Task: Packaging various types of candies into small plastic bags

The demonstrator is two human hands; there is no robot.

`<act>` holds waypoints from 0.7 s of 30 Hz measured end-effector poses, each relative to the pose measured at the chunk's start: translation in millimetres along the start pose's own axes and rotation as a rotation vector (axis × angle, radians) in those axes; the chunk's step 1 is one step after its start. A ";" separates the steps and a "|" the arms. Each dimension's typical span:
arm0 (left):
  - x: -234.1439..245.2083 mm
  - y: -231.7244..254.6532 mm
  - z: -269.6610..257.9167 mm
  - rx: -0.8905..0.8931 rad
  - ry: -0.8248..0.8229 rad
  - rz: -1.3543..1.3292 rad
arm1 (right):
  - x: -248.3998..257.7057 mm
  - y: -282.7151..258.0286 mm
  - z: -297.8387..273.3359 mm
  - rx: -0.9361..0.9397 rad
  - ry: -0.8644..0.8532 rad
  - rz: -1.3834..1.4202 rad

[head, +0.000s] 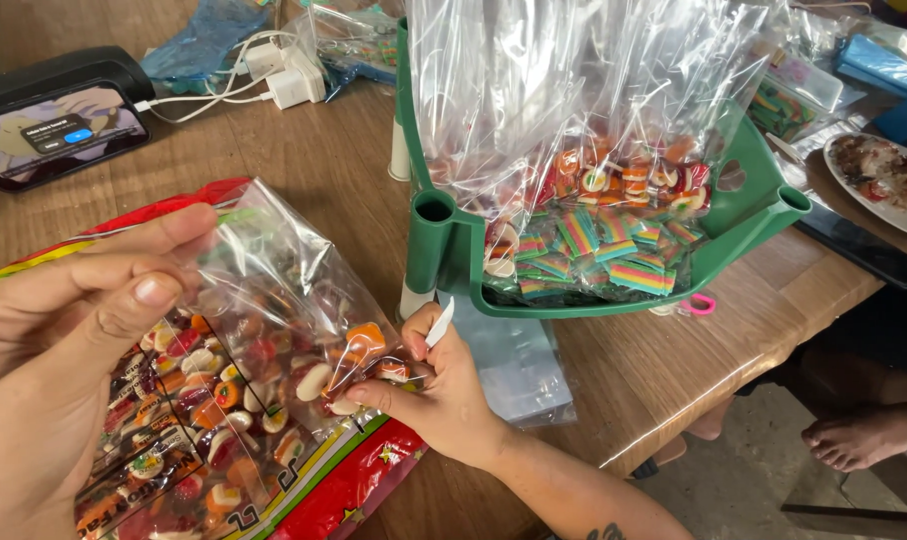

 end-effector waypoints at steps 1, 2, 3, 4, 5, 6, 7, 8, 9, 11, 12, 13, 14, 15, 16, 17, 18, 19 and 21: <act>0.4 -2.5 0.0 0.000 0.003 -0.019 | 0.7 -0.1 0.3 0.003 0.005 -0.029; 0.8 -5.0 -0.1 0.000 0.006 -0.038 | 1.4 -0.1 0.5 0.005 0.009 -0.057; 1.4 -7.0 -0.3 0.000 0.007 -0.038 | 2.0 0.0 1.0 0.005 0.009 -0.058; 2.2 -8.8 -0.5 -0.005 0.010 -0.041 | 2.7 -0.1 1.5 0.019 0.016 -0.081; 3.0 -10.7 -0.8 -0.010 0.012 -0.043 | 3.2 0.1 1.7 0.033 0.024 -0.104; 3.0 -9.1 -0.3 -0.009 0.012 -0.043 | 2.2 -0.9 2.4 0.032 0.024 -0.103; 2.9 -7.6 0.4 0.002 0.008 -0.027 | 1.4 -2.4 3.4 0.060 0.025 -0.160; 2.8 -6.1 1.2 0.012 0.005 -0.012 | 0.6 -3.8 4.4 0.087 0.026 -0.217; 3.0 -6.2 1.3 0.013 0.004 -0.012 | 2.1 -2.9 3.9 0.087 0.027 -0.217; 3.6 -6.8 1.7 0.047 0.008 0.011 | 5.2 -1.0 3.0 0.073 0.016 -0.218; 3.5 -6.5 2.0 0.047 0.008 0.011 | 4.6 -1.6 2.7 0.073 0.017 -0.219; 3.4 -6.3 2.3 0.052 0.008 0.014 | 3.9 -1.9 2.5 0.049 0.016 -0.176; 3.4 -6.1 2.5 0.058 0.007 0.017 | 3.3 -2.3 2.2 0.025 0.015 -0.134; 3.4 -6.2 2.8 0.059 0.007 0.017 | 1.9 -5.0 2.1 0.025 0.016 -0.134; 3.3 -6.4 3.1 0.056 0.004 0.022 | 0.4 -7.5 2.0 0.000 0.004 -0.143; 3.3 -6.4 3.6 0.052 0.002 0.028 | -1.1 -10.1 2.3 -0.023 -0.009 -0.153; 3.1 -6.7 3.8 0.052 0.002 0.028 | -0.3 -9.3 2.2 -0.023 -0.010 -0.154; 2.9 -7.2 3.7 0.055 0.007 0.028 | 0.4 -8.2 1.7 -0.041 -0.017 -0.116; 2.6 -8.1 3.5 0.059 0.011 0.028 | 1.1 -6.2 1.2 -0.059 -0.023 -0.079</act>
Point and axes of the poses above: each hand's wrist, its own z-axis towards the middle knuckle, its own x-axis out of the back of the hand, y = z × x, the point moved 1 cm from there along z, towards the middle knuckle, and after that the axes turned 13 degrees about z, right-handed, at the moved point
